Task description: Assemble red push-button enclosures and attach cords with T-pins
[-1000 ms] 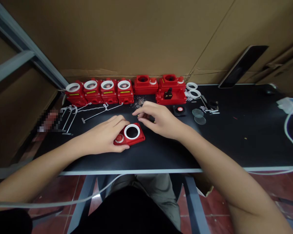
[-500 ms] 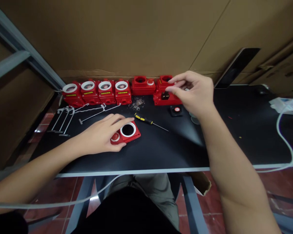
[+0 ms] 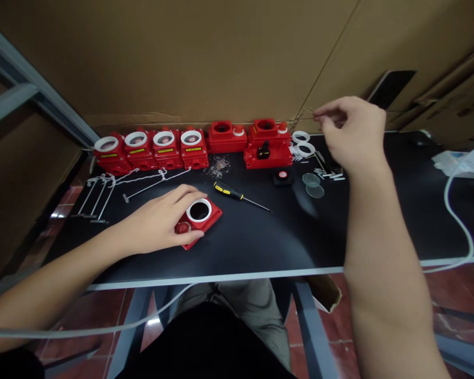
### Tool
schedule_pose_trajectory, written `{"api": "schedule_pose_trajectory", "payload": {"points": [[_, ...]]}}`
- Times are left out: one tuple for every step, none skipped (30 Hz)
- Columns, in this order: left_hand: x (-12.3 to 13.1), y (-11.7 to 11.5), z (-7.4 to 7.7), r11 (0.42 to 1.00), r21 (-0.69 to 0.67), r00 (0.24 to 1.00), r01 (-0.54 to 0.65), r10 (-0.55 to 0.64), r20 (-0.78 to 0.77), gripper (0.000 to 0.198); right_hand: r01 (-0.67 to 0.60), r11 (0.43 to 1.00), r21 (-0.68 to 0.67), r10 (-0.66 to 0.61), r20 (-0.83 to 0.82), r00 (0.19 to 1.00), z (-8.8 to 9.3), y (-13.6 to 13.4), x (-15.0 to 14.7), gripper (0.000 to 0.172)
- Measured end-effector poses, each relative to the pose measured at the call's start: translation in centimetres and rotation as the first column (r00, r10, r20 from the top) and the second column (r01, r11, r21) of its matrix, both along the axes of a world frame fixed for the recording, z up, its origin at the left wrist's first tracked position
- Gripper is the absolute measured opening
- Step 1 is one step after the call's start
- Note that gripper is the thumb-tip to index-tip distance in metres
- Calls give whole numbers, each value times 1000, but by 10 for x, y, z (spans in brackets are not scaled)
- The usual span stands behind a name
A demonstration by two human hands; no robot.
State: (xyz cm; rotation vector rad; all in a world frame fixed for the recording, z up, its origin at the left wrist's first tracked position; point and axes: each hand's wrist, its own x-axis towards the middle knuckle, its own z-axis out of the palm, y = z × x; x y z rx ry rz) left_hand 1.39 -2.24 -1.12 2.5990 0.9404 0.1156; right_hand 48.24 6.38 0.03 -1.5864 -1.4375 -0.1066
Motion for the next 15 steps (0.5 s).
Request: {"api": "schedule_pose_trajectory", "payload": {"points": [[0, 0, 0, 1000, 5, 1000, 0, 0, 17, 74, 31, 999, -7, -31, 25, 999, 2, -6, -2, 23], [-1, 0, -1, 1000, 10, 999, 0, -1, 35, 73, 41, 999, -12, -40, 62, 997, 4, -13, -5, 23], [-1, 1, -1, 1000, 14, 999, 3, -4, 54, 74, 55, 998, -29, -52, 95, 994, 6, -19, -9, 24], [-2, 1, -1, 1000, 16, 997, 11, -12, 71, 76, 74, 996, -58, -66, 122, 990, 7, -25, -13, 24], [-2, 2, 0, 1000, 12, 996, 26, -27, 84, 79, 79, 992, -95, -64, 150, 987, 9, -29, -18, 25], [-3, 2, 0, 999, 6, 994, 46, -46, 94, 82, 83, 988, -131, -60, 170, 984, 9, -32, -23, 24], [-4, 3, 1, 998, -5, 993, 68, -67, 100, 83, 77, 984, -162, -46, 187, 981, 9, -34, -28, 23], [-4, 5, 1, 996, -17, 991, 85, -82, 104, 84, 62, 980, -189, -24, 200, 980, 9, -34, -32, 23], [-4, 6, 1, 995, -31, 990, 98, -94, 105, 83, 44, 977, -211, 2, 210, 978, 7, -34, -37, 23], [-5, 7, 1, 994, -42, 989, 105, -100, 106, 81, 23, 973, -230, 29, 220, 975, 5, -33, -41, 22], [-5, 8, 1, 993, -50, 989, 107, -101, 109, 77, 1, 968, -252, 59, 230, 971, 3, -32, -45, 22], [-5, 9, 0, 993, -55, 989, 104, -97, 113, 73, -21, 961, -275, 90, 241, 966, 1, -31, -48, 22], [-5, 10, 0, 993, -60, 989, 98, -90, 119, 69, -42, 954, -296, 120, 250, 961, -1, -30, -50, 22], [-5, 10, -1, 994, -66, 989, 88, -79, 125, 66, -61, 946, -317, 148, 259, 955, -3, -29, -52, 23], [-5, 10, -2, 995, -72, 989, 74, -64, 130, 63, -76, 938, -338, 173, 266, 948, -4, -29, -54, 23]]}}
